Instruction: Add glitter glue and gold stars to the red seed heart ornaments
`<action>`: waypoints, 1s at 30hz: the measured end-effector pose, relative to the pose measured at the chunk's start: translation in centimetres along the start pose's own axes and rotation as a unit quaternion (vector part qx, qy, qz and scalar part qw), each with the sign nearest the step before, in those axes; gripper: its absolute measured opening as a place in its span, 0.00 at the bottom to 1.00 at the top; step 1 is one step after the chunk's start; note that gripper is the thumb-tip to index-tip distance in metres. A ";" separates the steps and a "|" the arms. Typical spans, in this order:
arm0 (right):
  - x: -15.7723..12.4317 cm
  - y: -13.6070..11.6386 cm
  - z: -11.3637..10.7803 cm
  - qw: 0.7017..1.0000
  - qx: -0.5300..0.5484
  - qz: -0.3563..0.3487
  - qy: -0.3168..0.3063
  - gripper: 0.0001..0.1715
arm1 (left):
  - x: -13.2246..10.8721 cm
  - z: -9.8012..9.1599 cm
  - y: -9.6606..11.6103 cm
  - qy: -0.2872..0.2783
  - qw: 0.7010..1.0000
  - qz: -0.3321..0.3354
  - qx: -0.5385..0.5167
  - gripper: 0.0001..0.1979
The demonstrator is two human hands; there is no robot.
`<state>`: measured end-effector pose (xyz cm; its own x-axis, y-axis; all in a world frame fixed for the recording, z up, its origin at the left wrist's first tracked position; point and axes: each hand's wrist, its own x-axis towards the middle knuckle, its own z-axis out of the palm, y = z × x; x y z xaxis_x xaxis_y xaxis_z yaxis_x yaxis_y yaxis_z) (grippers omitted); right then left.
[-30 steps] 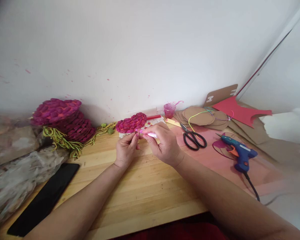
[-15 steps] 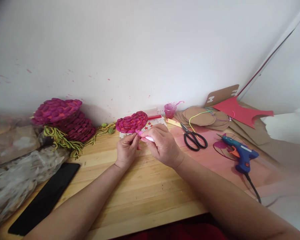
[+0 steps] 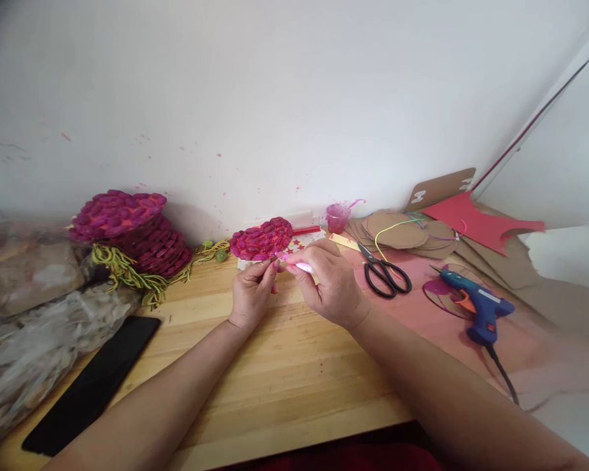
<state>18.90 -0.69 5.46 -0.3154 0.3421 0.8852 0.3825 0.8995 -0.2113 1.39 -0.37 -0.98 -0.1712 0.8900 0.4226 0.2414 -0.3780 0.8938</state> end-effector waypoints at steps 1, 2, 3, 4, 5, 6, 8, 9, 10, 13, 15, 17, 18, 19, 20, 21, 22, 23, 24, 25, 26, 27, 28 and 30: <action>0.0 0.0 0.0 1.000 0.005 0.000 0.000 0.10 | 0.0 0.0 0.1 -0.002 1.000 0.001 -0.001 0.15; 0.0 -0.1 0.1 1.000 0.009 0.000 -0.001 0.10 | 0.0 0.0 0.2 -0.003 1.000 0.001 -0.004 0.15; 0.0 -0.1 0.1 1.000 0.011 -0.002 -0.002 0.10 | 0.0 0.0 0.3 -0.004 1.000 -0.001 -0.008 0.15; 0.0 0.0 0.1 1.000 0.011 -0.002 -0.002 0.10 | 0.0 0.0 0.5 -0.003 1.000 -0.005 -0.013 0.15; 0.0 0.0 0.1 1.000 0.009 -0.001 -0.003 0.10 | 0.0 0.0 0.7 -0.002 1.000 -0.012 -0.019 0.16; 0.0 0.1 0.1 1.000 0.005 0.002 -0.002 0.10 | 0.0 0.0 0.9 0.000 0.999 -0.020 -0.025 0.16; 0.0 0.3 0.0 1.000 -0.004 0.014 0.002 0.09 | 0.0 0.0 1.3 0.003 0.999 -0.037 -0.032 0.17; 0.0 0.3 -0.1 1.000 -0.005 0.022 0.005 0.09 | 0.0 0.1 1.4 0.004 0.999 -0.042 -0.033 0.17; 0.0 0.4 -0.1 1.000 -0.005 0.027 0.009 0.09 | 0.0 0.1 1.5 0.004 0.998 -0.044 -0.034 0.18; 0.0 0.3 -0.1 1.000 0.007 0.025 0.011 0.09 | 0.0 0.1 1.5 0.004 0.999 -0.040 -0.036 0.18; 0.1 0.1 0.0 1.000 0.016 0.016 0.006 0.09 | 0.0 0.1 1.5 0.002 0.999 -0.033 -0.035 0.17; 0.1 0.0 0.0 1.000 0.025 0.011 0.002 0.10 | 0.0 0.1 1.5 0.000 0.999 -0.025 -0.034 0.17; 0.1 0.0 0.1 1.000 0.028 0.010 0.001 0.10 | 0.0 0.1 1.5 -0.001 0.999 -0.021 -0.035 0.17; 0.1 0.0 0.1 1.000 0.028 0.011 0.001 0.10 | 0.0 0.1 1.5 -0.002 0.999 -0.019 -0.037 0.17; 0.1 0.1 0.0 1.000 0.027 0.014 0.003 0.09 | 0.0 0.1 1.5 -0.003 0.999 -0.020 -0.038 0.17; 0.0 0.1 0.0 1.000 0.023 0.019 0.005 0.09 | 0.0 0.0 1.6 -0.003 0.999 -0.022 -0.040 0.17; 0.0 0.2 0.0 0.999 0.017 0.027 0.008 0.09 | 0.0 0.0 1.6 -0.003 0.999 -0.026 -0.042 0.17; 0.0 0.3 -0.1 0.999 0.011 0.035 0.010 0.09 | 0.0 0.0 1.7 -0.002 0.999 -0.030 -0.043 0.18; 0.0 0.3 -0.1 0.999 0.007 0.042 0.012 0.09 | 0.0 0.0 1.7 0.000 0.998 -0.035 -0.044 0.18; 0.0 0.4 -0.1 0.999 0.005 0.045 0.014 0.09 | 0.0 0.0 1.7 0.000 0.998 -0.038 -0.045 0.19; -0.1 0.4 -0.1 0.999 0.006 0.045 0.014 0.09 | 0.0 0.0 1.7 -0.001 0.998 -0.039 -0.045 0.19; -0.1 0.4 -0.1 0.999 0.009 0.041 0.013 0.10 | 0.0 0.0 1.8 -0.002 0.998 -0.039 -0.045 0.20; -0.1 0.4 -0.1 0.999 0.013 0.035 0.010 0.10 | 0.0 0.0 1.8 -0.003 0.998 -0.038 -0.046 0.20; -0.1 0.4 0.0 1.000 0.018 0.024 0.006 0.11 | -0.1 0.0 1.9 -0.005 0.998 -0.038 -0.049 0.19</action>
<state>19.14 -0.34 5.26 -0.2864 0.3822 0.8786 0.3657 0.8912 -0.2685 1.87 -1.14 0.70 -0.1760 0.9190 0.3528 0.1337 -0.3327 0.9335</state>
